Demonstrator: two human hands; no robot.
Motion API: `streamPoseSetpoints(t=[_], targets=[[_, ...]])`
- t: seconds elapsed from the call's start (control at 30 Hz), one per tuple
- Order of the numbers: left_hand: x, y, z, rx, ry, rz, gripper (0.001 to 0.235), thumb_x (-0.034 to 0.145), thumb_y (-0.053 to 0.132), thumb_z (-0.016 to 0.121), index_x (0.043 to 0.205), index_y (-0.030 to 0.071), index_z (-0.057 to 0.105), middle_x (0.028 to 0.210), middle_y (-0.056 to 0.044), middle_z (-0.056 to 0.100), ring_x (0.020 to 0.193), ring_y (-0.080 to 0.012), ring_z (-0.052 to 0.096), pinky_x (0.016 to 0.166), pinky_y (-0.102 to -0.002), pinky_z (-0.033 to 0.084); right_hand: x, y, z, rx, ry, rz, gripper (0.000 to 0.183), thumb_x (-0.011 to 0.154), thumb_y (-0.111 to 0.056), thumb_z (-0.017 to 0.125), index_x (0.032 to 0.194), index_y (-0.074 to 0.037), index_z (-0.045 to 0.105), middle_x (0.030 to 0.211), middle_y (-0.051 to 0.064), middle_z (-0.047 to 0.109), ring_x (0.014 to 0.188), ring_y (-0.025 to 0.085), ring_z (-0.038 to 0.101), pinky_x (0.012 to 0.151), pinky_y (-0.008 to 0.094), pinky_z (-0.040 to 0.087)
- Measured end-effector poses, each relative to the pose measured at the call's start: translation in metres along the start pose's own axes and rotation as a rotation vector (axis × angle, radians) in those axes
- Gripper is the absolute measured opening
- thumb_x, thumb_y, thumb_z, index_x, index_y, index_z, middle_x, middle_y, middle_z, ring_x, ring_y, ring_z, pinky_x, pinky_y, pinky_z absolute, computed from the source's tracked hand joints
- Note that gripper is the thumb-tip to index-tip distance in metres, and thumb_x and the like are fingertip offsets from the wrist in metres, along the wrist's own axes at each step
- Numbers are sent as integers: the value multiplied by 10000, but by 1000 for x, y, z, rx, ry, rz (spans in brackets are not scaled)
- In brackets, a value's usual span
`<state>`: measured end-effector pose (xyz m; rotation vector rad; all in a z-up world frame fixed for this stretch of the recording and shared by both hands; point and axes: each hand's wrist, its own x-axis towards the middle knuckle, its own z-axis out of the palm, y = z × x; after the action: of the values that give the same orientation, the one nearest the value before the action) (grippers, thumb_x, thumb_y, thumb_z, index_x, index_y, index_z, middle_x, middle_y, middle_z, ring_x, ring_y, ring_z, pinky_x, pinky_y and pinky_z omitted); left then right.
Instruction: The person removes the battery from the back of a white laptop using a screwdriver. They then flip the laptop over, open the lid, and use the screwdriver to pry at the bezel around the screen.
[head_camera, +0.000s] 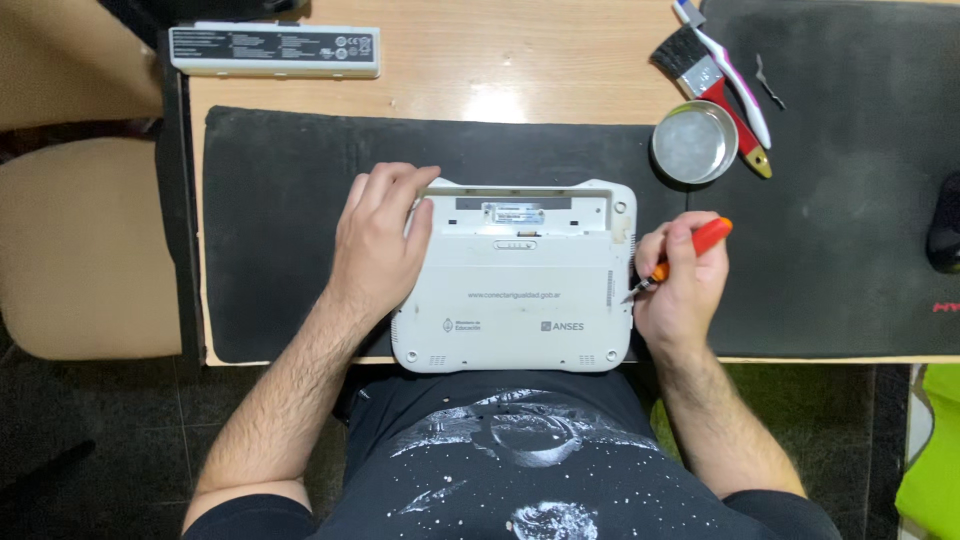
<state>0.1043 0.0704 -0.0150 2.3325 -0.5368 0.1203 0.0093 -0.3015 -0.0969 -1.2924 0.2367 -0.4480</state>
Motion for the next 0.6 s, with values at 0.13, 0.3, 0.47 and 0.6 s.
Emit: streamPoseSetpoints(t=[0.13, 0.3, 0.47, 0.6], targets=[[-6, -9, 4, 29, 0, 43, 339, 1217, 68, 694, 1533, 74, 819, 1278, -123, 731, 1094, -368, 735, 955, -544, 625, -9, -14, 18, -17, 29, 3, 189, 1323, -295, 604, 1233, -142, 538, 623, 62, 489, 506, 77, 398, 494, 206, 305], [-13, -9, -1, 9, 19, 43, 376, 1250, 112, 692, 1607, 83, 806, 1350, -144, 752, 1152, -385, 740, 1002, -557, 629, -9, -17, 10, 48, -1, 33, 286, 1323, -414, 587, 1240, -142, 555, 630, 70, 446, 551, 112, 407, 560, 245, 331], [-38, -9, -13, 86, 86, -20, 464, 1222, 201, 818, 1641, 9, 760, 1428, -214, 704, 1218, -460, 697, 1061, -626, 578, 9, -50, -28, -81, -167, 181, 290, 1218, -215, 506, 1503, -191, 459, 611, -25, 310, 488, 116, 284, 553, 275, 263], [-67, -13, -14, 211, 116, -66, 456, 1246, 373, 833, 1571, 52, 817, 1466, -153, 651, 1261, -426, 607, 1117, -630, 505, 21, -94, -46, -1120, -278, 38, 562, 1097, -89, 802, 1647, -178, 730, 993, 292, 800, 957, 548, 805, 846, 558, 604]])
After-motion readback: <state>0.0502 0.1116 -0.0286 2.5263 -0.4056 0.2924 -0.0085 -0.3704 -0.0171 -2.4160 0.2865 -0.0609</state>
